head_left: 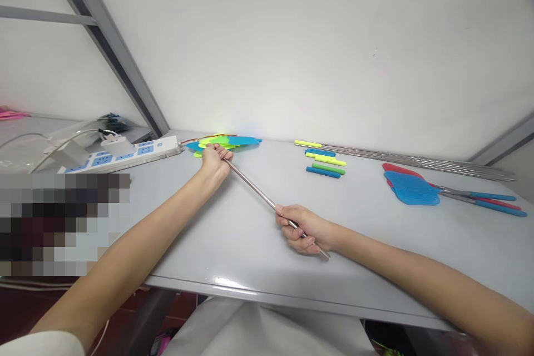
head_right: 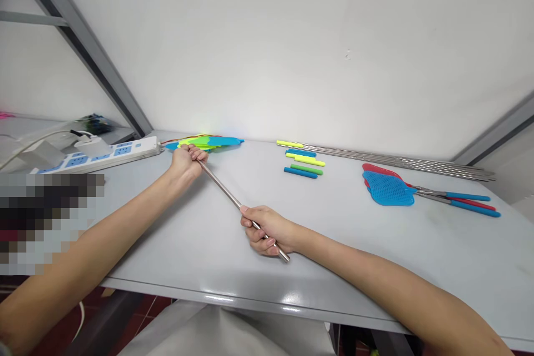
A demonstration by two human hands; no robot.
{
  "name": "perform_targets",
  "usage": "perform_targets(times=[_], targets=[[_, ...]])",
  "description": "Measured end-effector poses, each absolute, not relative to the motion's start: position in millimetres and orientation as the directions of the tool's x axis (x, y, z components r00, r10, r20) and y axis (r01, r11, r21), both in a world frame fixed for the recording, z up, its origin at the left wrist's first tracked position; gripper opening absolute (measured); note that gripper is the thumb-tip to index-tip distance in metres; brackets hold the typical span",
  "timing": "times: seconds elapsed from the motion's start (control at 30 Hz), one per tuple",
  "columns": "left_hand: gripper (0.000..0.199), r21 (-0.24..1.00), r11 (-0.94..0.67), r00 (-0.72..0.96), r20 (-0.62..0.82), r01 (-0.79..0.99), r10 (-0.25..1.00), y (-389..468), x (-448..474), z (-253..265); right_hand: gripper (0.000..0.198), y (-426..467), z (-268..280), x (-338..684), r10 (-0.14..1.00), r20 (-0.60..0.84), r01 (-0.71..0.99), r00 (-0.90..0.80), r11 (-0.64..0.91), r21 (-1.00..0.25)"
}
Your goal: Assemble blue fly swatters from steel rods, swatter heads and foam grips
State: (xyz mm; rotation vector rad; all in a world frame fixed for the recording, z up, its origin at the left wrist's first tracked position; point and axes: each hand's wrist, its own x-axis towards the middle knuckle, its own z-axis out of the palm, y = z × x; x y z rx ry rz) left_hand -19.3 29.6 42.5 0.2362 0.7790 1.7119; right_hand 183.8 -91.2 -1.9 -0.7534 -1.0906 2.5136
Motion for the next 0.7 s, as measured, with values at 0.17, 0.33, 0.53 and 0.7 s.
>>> perform_targets(times=[0.17, 0.33, 0.53, 0.7], targets=[[0.024, 0.609, -0.085, -0.274, -0.224, -0.788, 0.935, 27, -9, 33, 0.032, -91, -3, 183, 0.465, -0.354, -0.073, -0.811, -0.681, -0.728], [0.024, 0.619, -0.005, -0.217, -0.267, -0.785, 0.939, 16, 15, 15, 0.031, -86, -3, 182, 0.439, -0.407, -0.085, -0.801, -0.756, -0.649], [0.025, 0.633, -0.015, -0.234, -0.263, -0.774, 0.936, 9, 19, 16, 0.031, -85, -2, 182, 0.395, -0.396, -0.054, -0.829, -0.761, -0.646], [0.027, 0.632, 0.087, -0.117, -0.273, -0.770, 0.955, -10, 37, 16, 0.024, -86, -2, 181, 0.425, -0.326, -0.115, -0.844, -0.738, -0.665]])
